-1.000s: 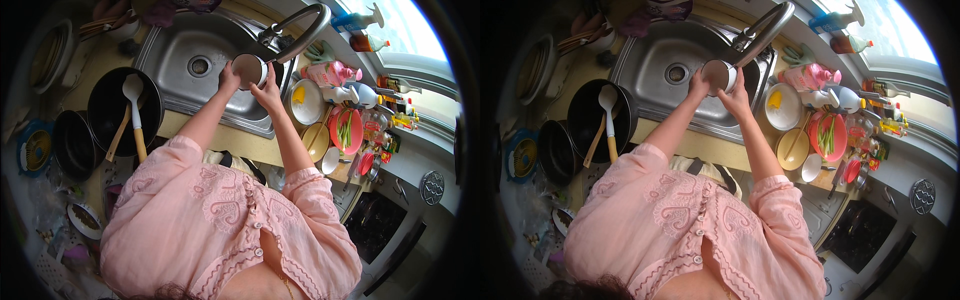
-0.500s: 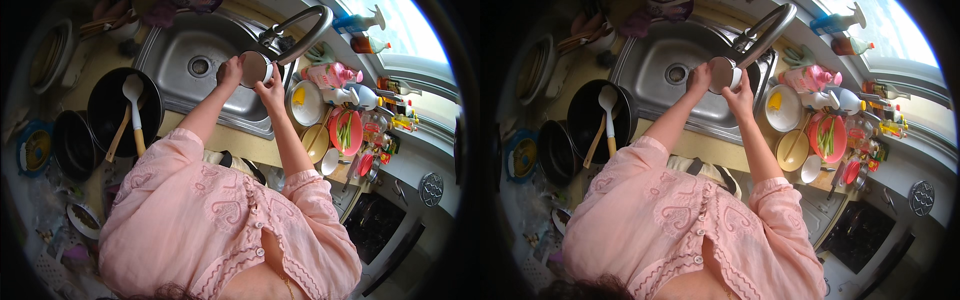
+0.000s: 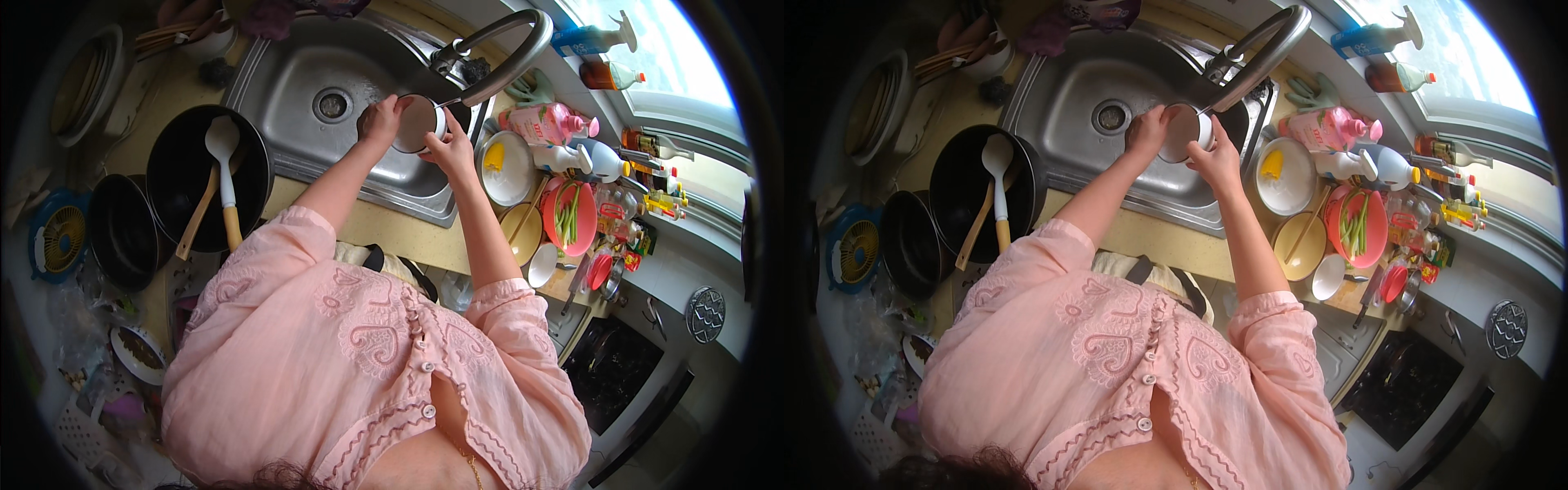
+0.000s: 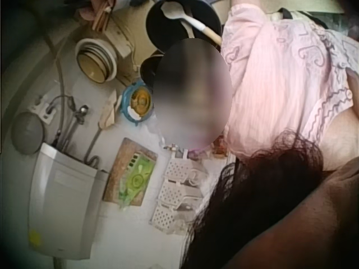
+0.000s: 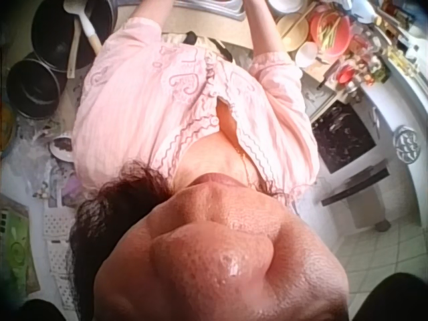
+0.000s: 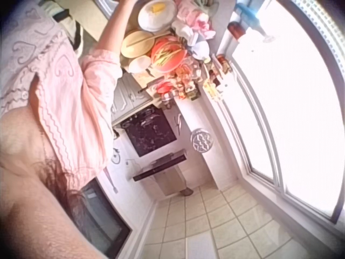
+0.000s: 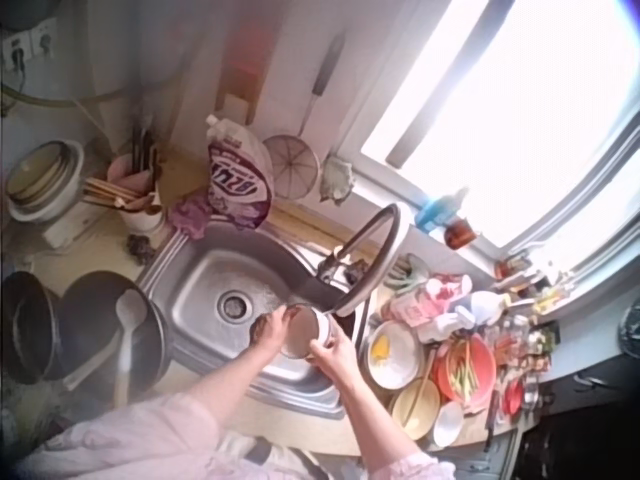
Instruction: The person washes a small white bowl under running water in a kitchen sink, rinsing it thoroughly before placing it on a drying rack. They then pick up a black pot and a white ladle, scrubbing the pot's interior with the ladle and rinsing both items under the tap.
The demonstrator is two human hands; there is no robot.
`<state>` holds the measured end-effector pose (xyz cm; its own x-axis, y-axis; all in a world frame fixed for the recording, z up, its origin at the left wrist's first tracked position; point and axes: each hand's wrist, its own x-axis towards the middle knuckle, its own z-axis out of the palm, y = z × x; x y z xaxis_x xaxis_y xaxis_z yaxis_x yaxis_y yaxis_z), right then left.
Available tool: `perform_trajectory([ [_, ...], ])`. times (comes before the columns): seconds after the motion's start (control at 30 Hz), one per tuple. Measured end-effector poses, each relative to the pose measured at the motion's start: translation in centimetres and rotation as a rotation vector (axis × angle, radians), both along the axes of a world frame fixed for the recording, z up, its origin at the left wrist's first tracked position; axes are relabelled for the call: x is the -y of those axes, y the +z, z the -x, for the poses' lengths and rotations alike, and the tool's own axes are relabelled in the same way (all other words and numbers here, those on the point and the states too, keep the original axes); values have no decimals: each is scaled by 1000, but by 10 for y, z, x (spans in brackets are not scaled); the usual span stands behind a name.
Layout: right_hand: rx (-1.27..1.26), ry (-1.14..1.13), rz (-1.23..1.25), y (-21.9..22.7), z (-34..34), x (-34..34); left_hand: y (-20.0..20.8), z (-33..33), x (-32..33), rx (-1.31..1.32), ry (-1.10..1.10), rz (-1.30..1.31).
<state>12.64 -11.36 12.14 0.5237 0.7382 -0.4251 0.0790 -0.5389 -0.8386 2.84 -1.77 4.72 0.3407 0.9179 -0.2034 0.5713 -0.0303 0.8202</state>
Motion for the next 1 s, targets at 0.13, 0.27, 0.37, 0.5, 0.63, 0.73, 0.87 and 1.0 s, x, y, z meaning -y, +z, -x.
perform_trajectory([
  [0.13,73,32,43,0,-2,-2,-17,4,15,70,32,98],
  [0.27,137,4,22,-3,0,-4,-54,-13,48,524,232,279],
  [0.37,175,-41,-92,-30,-3,-1,-24,-4,47,766,199,799],
  [0.5,247,117,-94,-55,-13,7,-22,-2,23,398,157,462],
  [0.63,-165,-49,-169,-16,2,-3,-8,9,-2,100,11,20],
  [0.73,-135,-25,-198,-15,-11,-6,-3,5,7,361,57,209],
  [0.87,62,-27,-240,-18,-13,-9,-45,-21,44,870,244,513],
  [1.0,232,42,-252,-26,-11,0,4,-1,8,425,65,433],
])
